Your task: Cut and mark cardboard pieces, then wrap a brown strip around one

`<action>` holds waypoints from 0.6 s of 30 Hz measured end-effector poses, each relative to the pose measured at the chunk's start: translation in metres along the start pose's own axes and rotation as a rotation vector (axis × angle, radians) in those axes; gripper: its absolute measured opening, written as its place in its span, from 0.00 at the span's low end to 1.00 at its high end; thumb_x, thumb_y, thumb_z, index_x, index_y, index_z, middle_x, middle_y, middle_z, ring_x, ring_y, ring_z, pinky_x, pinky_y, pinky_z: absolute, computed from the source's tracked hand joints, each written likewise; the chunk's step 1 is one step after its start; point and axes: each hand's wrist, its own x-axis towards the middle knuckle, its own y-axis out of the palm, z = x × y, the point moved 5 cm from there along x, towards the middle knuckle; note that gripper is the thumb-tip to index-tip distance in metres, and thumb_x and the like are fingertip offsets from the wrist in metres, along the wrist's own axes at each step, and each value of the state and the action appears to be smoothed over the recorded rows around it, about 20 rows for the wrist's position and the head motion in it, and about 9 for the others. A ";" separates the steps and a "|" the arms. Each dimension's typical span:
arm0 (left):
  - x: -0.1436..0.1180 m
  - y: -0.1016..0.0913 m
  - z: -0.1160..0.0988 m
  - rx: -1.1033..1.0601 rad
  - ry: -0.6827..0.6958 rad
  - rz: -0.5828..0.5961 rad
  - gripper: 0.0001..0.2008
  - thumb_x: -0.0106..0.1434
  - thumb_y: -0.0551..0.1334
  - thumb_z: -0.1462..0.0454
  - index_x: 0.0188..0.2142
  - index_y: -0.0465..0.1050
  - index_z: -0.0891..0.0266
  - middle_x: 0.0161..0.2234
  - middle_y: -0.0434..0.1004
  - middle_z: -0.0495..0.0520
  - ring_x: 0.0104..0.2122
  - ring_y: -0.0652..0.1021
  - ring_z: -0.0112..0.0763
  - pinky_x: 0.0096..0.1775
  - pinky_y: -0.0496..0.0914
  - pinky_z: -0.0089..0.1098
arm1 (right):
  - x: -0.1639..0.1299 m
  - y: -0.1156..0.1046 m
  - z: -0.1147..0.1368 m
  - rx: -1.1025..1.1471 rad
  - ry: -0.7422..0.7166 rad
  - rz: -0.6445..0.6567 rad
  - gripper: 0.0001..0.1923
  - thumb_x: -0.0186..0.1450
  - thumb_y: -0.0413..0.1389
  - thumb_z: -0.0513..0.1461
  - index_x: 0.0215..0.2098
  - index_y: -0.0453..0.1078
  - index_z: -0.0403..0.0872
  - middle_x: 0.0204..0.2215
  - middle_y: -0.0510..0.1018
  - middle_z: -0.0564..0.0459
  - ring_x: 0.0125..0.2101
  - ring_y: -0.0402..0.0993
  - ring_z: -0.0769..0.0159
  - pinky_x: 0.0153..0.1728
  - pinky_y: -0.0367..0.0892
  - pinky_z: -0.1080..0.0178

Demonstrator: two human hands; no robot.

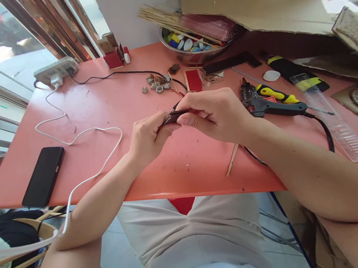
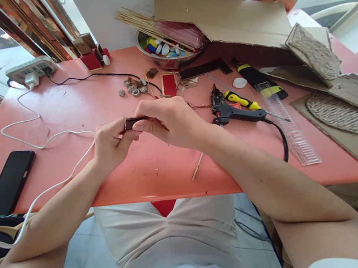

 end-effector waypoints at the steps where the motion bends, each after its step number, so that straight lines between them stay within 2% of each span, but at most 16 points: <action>1: 0.000 0.000 -0.001 0.008 0.021 0.004 0.21 0.67 0.68 0.47 0.23 0.73 0.56 0.22 0.73 0.48 0.23 0.69 0.29 0.32 0.65 0.29 | 0.000 0.000 0.001 0.016 0.002 -0.003 0.18 0.78 0.56 0.51 0.34 0.75 0.52 0.27 0.78 0.57 0.28 0.70 0.68 0.33 0.68 0.64; 5: 0.000 0.000 -0.003 0.098 0.204 -0.013 0.28 0.72 0.63 0.40 0.26 0.73 0.58 0.21 0.72 0.46 0.21 0.68 0.26 0.28 0.63 0.27 | 0.002 -0.001 0.006 0.081 -0.005 -0.025 0.25 0.78 0.57 0.56 0.30 0.73 0.50 0.22 0.72 0.59 0.24 0.62 0.70 0.29 0.62 0.64; 8: -0.002 0.000 -0.003 0.187 0.391 -0.061 0.28 0.76 0.60 0.42 0.28 0.73 0.59 0.20 0.71 0.44 0.19 0.65 0.23 0.25 0.60 0.26 | 0.002 0.000 0.007 0.127 -0.007 -0.033 0.25 0.77 0.59 0.56 0.30 0.72 0.48 0.22 0.69 0.60 0.24 0.60 0.72 0.27 0.59 0.65; 11: -0.004 0.002 -0.001 0.261 0.505 -0.111 0.26 0.80 0.58 0.47 0.29 0.72 0.60 0.20 0.69 0.43 0.19 0.64 0.21 0.23 0.58 0.25 | 0.001 0.000 0.006 0.135 0.000 -0.038 0.24 0.77 0.60 0.55 0.30 0.72 0.48 0.22 0.67 0.61 0.24 0.58 0.72 0.27 0.57 0.65; 14: -0.005 0.003 0.000 0.274 0.559 -0.127 0.26 0.81 0.56 0.48 0.29 0.71 0.60 0.20 0.67 0.43 0.19 0.63 0.20 0.23 0.56 0.24 | 0.001 0.000 0.005 0.116 0.009 -0.046 0.24 0.76 0.60 0.55 0.30 0.71 0.48 0.22 0.66 0.60 0.25 0.58 0.72 0.28 0.56 0.64; 18: -0.004 0.001 0.001 0.268 0.523 -0.087 0.28 0.80 0.57 0.47 0.28 0.69 0.61 0.19 0.64 0.42 0.19 0.60 0.20 0.22 0.55 0.24 | 0.001 0.002 0.003 0.098 0.013 -0.043 0.22 0.77 0.60 0.52 0.30 0.71 0.48 0.23 0.67 0.60 0.26 0.59 0.71 0.28 0.57 0.65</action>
